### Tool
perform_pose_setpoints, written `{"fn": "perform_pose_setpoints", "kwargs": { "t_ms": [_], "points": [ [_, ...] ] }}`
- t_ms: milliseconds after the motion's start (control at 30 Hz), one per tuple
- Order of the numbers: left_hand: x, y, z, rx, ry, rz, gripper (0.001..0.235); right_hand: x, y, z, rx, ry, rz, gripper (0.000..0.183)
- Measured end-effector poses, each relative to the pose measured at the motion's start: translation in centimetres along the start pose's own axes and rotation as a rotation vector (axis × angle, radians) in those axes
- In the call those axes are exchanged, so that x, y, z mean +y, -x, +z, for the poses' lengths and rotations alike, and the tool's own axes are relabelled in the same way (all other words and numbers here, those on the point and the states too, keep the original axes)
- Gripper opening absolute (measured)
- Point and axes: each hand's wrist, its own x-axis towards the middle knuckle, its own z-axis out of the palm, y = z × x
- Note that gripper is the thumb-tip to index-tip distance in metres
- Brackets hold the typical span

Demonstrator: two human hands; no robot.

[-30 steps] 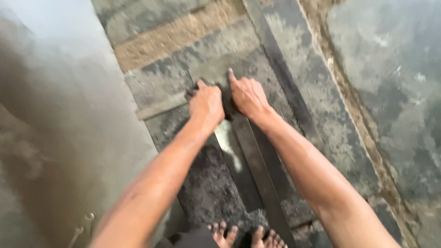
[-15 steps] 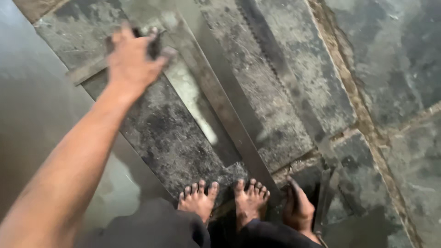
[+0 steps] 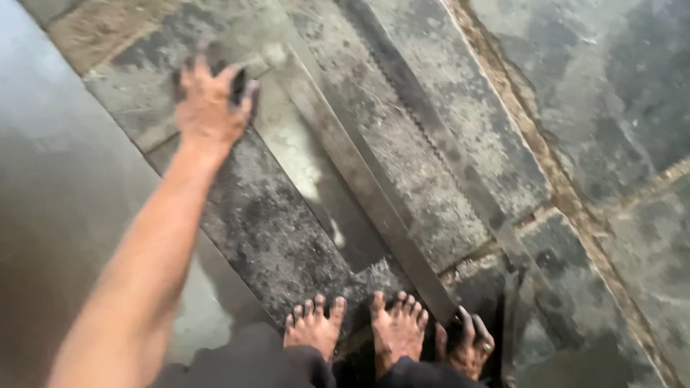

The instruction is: The person marks a metal sheet by placing a large metal square against its edge and tracing a line with a small piece of chalk. The person then moves the square to a new position to continue marking and flips the sheet over on the floor.

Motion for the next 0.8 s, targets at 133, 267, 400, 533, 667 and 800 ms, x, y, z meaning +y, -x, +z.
{"fn": "perform_pose_setpoints", "kwargs": {
  "t_ms": [133,267,400,533,667,800],
  "points": [
    [1.6,-0.9,1.9,0.059,0.104,0.043,0.04,0.4,-0.3,0.2,0.037,-0.075,-0.097,0.063],
    [1.9,-0.9,2.4,0.078,0.091,0.118,0.065,0.7,-1.0,0.3,0.034,-0.083,-0.132,0.065],
    [1.5,-0.7,3.3,0.227,0.048,0.225,0.067,0.5,-0.7,0.0,0.013,-0.085,-0.124,0.064],
    [0.9,-0.9,3.3,0.215,0.103,0.251,0.07,0.1,-0.8,-0.1,-0.027,-0.079,-0.077,0.066],
    [0.3,-1.2,3.6,0.218,0.144,0.279,0.062,0.8,-0.4,-0.1,-0.064,-0.087,-0.057,0.068],
    [0.5,-1.2,3.5,0.225,0.128,0.343,0.06,1.5,-0.1,-0.1,-0.099,-0.093,-0.062,0.069]
  ]
}}
